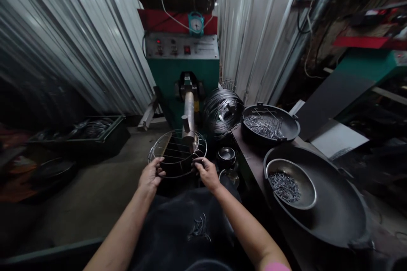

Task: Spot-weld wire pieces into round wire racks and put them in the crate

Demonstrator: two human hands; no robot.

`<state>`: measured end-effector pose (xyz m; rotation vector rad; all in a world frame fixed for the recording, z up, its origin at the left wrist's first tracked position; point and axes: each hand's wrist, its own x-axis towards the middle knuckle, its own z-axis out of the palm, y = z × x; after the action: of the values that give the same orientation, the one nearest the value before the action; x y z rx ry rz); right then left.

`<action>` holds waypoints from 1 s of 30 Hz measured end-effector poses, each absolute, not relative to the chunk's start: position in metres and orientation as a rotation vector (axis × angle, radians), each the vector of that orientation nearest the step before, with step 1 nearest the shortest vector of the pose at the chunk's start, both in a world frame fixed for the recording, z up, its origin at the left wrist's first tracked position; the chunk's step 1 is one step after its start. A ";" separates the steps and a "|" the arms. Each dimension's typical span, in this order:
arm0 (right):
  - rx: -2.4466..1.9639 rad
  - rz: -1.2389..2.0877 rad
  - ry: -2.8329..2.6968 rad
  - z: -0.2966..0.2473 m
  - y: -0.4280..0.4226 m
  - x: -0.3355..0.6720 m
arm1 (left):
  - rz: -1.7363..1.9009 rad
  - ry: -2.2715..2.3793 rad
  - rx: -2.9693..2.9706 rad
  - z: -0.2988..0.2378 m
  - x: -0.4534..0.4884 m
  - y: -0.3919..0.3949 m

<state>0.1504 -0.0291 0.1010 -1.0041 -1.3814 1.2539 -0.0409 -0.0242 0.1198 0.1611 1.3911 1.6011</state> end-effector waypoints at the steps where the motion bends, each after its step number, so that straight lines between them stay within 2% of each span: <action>1: -1.042 1.206 -1.443 0.099 -0.025 0.145 | 1.616 1.395 0.162 0.119 -0.040 -0.024; 6: -1.182 0.999 -1.588 0.093 -0.018 0.141 | 1.675 1.393 0.219 0.117 -0.035 -0.024; 12: -1.171 1.172 -1.412 0.096 -0.016 0.139 | 1.711 1.370 0.219 0.119 -0.028 -0.022; 30: -1.124 1.184 -1.442 0.101 -0.006 0.139 | 1.650 1.426 0.176 0.110 -0.031 -0.009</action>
<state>0.1391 -0.0062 0.1006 -1.1238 -1.4419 1.1838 -0.0305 -0.0092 0.1101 0.1760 1.4258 1.6500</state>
